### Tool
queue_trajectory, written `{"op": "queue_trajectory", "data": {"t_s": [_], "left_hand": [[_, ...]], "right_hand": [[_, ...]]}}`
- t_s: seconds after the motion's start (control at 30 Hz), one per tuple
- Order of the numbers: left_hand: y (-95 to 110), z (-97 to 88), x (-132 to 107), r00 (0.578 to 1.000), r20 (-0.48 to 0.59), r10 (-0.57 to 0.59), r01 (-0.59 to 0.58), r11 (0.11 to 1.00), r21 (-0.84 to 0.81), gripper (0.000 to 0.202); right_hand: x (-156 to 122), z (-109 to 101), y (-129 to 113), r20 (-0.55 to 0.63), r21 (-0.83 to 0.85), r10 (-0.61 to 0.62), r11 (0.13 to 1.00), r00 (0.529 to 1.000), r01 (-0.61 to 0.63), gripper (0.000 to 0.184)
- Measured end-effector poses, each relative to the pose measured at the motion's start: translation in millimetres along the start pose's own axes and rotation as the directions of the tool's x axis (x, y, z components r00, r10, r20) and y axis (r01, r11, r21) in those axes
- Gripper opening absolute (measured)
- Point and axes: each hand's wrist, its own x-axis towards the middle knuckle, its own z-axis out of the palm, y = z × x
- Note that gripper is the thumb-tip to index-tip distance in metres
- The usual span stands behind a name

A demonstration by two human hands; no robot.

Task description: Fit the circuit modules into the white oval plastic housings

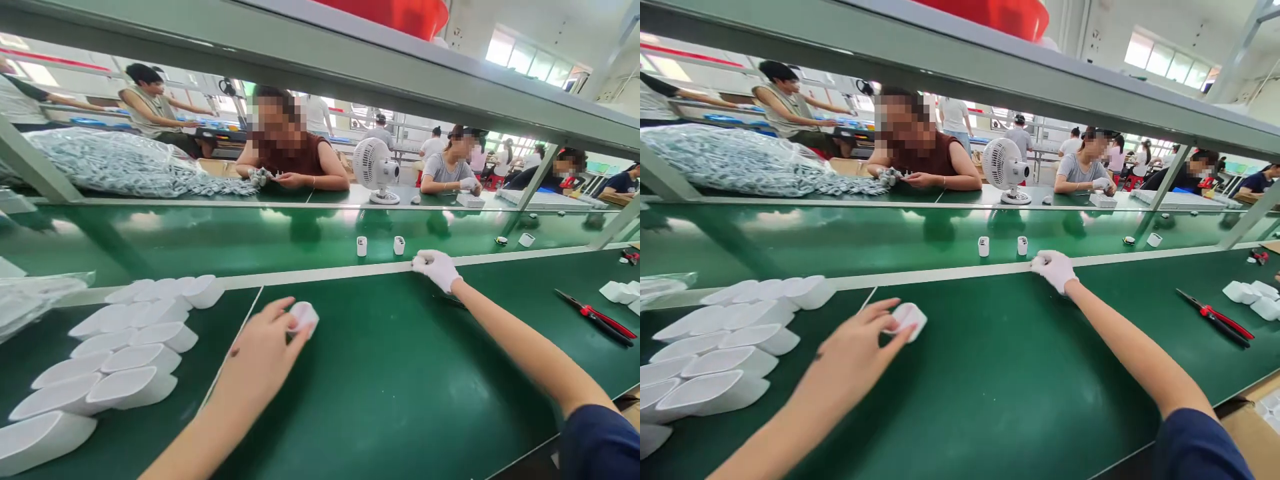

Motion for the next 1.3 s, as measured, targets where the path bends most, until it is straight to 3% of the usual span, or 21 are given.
{"op": "queue_trajectory", "data": {"t_s": [0.07,0.13,0.23,0.27,0.37,0.47,0.53,0.67,0.8,0.9,1.03,1.13,1.3], "left_hand": [[17.2,10.5,-9.3,0.986,0.164,0.031,0.0,0.983,-0.185,0.035],[26.4,18.5,-17.3,0.96,0.275,0.057,0.03,0.953,-0.302,0.035],[30.5,25.3,-23.8,0.95,0.312,0.008,0.117,0.918,-0.378,0.029],[30.6,26.7,-24.5,0.95,0.31,-0.029,0.158,0.904,-0.397,0.037],[28.6,29.7,-24.4,0.95,0.302,-0.085,0.224,0.858,-0.463,0.086],[24.4,32.9,-23.3,0.935,0.353,-0.016,0.219,0.812,-0.542,0.106],[21.7,34.9,-22.7,0.91,0.414,0.033,0.238,0.776,-0.584,0.101],[23.6,35.3,-22.1,0.878,0.476,0.054,0.284,0.74,-0.609,0.067],[33.7,31.4,-24.1,0.922,0.38,0.07,0.181,0.791,-0.584,0.05],[38.5,29.0,-26.8,0.952,0.261,0.163,0.022,0.811,-0.584,0.043],[39.5,27.1,-29.9,0.966,0.161,0.202,-0.064,0.791,-0.609,0.04],[39.5,27.4,-32.2,0.974,0.071,0.214,-0.127,0.781,-0.611,0.035],[42.4,27.4,-35.1,0.953,-0.049,0.297,-0.269,0.765,-0.586,0.038]], "right_hand": [[-33.9,6.2,-13.5,0.168,0.045,0.006,0.999,0.986,-0.013,0.032],[-65.7,8.2,-26.1,0.353,0.077,0.005,0.996,0.935,-0.035,0.046],[-93.5,3.4,-41.6,0.523,-0.007,0.043,0.999,0.851,-0.046,0.063],[-96.7,1.2,-45.0,0.531,-0.057,0.054,0.998,0.846,-0.029,0.07],[-97.2,-1.9,-47.8,0.525,-0.13,0.051,0.991,0.85,0.021,0.085],[-98.3,1.9,-41.8,0.525,-0.083,0.038,0.997,0.85,0.006,0.071],[-102.3,5.7,-36.7,0.493,-0.052,0.025,0.999,0.87,0.0,0.059],[-110.6,10.0,-34.3,0.378,-0.02,0.021,1.0,0.925,-0.015,0.047],[-113.8,14.2,-51.8,0.276,0.134,0.016,0.989,0.961,-0.055,0.038],[-115.5,22.0,-74.2,0.227,0.31,-0.121,0.95,0.966,0.046,0.041],[-121.6,37.3,-93.2,0.151,0.378,-0.414,0.863,0.898,0.334,0.041],[-129.6,46.7,-91.1,0.079,0.339,-0.521,0.816,0.85,0.468,0.045],[-137.1,48.0,-86.3,-0.01,0.195,-0.643,0.749,0.765,0.633,0.052]]}}
